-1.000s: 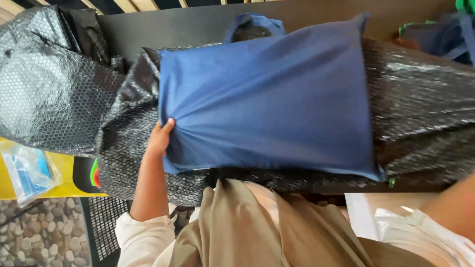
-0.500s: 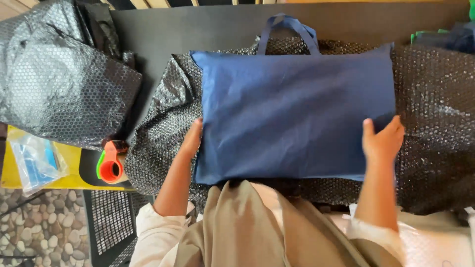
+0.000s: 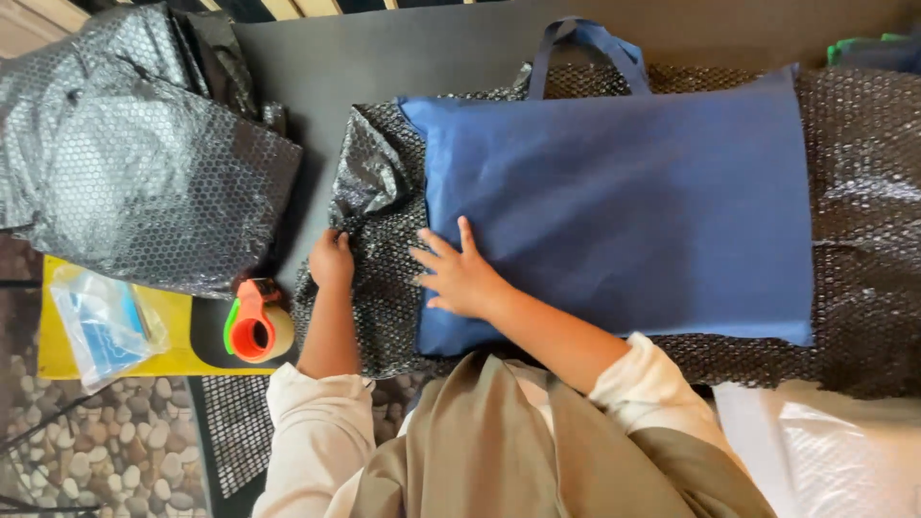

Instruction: Wrapping a blue pillow in black bubble wrap and securing it with tape for shipping.

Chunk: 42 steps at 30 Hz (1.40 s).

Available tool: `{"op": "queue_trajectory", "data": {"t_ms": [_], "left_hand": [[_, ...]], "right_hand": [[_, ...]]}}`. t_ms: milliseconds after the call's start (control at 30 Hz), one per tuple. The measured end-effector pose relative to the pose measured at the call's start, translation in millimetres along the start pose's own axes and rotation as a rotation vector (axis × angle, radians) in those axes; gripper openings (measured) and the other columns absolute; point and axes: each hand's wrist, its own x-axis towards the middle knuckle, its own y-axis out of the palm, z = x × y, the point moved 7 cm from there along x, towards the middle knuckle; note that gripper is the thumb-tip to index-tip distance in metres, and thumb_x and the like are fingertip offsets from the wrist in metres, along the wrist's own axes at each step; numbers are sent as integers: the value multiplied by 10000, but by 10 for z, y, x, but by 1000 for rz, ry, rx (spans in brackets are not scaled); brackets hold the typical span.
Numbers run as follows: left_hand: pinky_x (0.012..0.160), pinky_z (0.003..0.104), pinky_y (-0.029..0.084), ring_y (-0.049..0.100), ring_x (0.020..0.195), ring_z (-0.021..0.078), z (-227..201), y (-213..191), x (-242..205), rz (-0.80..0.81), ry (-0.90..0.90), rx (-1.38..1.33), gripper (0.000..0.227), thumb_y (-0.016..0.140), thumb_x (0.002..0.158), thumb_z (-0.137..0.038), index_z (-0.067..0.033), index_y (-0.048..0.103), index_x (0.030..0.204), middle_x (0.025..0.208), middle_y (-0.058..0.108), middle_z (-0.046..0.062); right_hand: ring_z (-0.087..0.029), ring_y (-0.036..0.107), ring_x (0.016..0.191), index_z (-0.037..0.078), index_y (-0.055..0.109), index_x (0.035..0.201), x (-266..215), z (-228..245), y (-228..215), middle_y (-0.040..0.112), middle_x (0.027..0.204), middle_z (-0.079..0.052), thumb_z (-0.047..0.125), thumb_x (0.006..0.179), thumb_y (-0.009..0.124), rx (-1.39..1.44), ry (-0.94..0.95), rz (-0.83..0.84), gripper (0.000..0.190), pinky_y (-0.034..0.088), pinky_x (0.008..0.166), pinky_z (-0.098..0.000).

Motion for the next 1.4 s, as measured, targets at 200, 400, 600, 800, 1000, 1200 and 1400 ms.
{"op": "queue_trajectory", "data": {"t_ms": [200, 400, 600, 800, 1000, 1200, 1400], "left_hand": [[817, 464, 512, 622, 963, 337, 58, -659, 378, -265, 71, -202, 163, 654, 1026, -312, -150, 647, 1041, 911, 557, 59], [474, 306, 622, 746, 596, 251, 171, -1819, 1022, -249, 50, -907, 119, 512, 1094, -182, -105, 526, 1003, 806, 653, 104], [531, 329, 603, 748, 650, 230, 198, -3077, 1618, -458, 65, -714, 175, 559, 1073, -197, -110, 515, 927, 823, 648, 114], [685, 240, 632, 721, 880, 102, 109, -3205, 1862, -285, -105, -628, 91, 625, 1028, -203, -214, 534, 1026, 1059, 686, 5], [1048, 484, 398, 414, 1315, 389, -269, -2764, 1305, -304, 208, -315, 328, 723, 1025, -166, -78, 544, 1285, 1410, 384, 201], [1170, 606, 329, 399, 1345, 466, -1466, -2660, -374, -477, 797, -286, 312, 727, 949, -78, 6, 576, 1209, 1366, 449, 242], [1149, 432, 382, 454, 1386, 334, -1639, -688, -1307, 459, 344, -724, 891, 727, 854, -454, -61, 309, 1536, 1536, 418, 190]], "right_hand": [[-249, 533, 1139, 193, 663, 737, 72, -182, -80, 591, 831, 10, 547, 904, 637, -13, -111, -223, 392, 49, 1155, -821], [-253, 610, 1092, 142, 656, 714, -103, -256, -1783, 643, 818, -6, 403, 925, 735, 145, -59, -298, 344, 111, 1285, -613], [-300, 607, 1093, 122, 693, 792, -146, -173, -2319, 641, 828, -2, 305, 934, 702, 262, 59, -246, 231, 178, 1279, -560], [-248, 600, 1118, 174, 668, 747, 103, -92, -1064, 633, 817, 28, 341, 954, 705, 100, 52, -114, 269, 202, 1193, -588], [-239, 570, 1203, 191, 726, 861, 98, -85, -106, 646, 967, 37, 370, 902, 743, 13, 155, -63, 184, 270, 1130, -705], [-367, 592, 1178, 98, 706, 1169, -583, -679, -1512, 679, 1221, -117, 245, 870, 798, 27, 474, -381, 346, 397, 1056, -502], [-433, 555, 1164, -73, 623, 1360, -3137, -2085, -2200, 612, 1274, -265, 140, 943, 806, -297, 1129, -568, 502, 388, 1000, -508]]}}
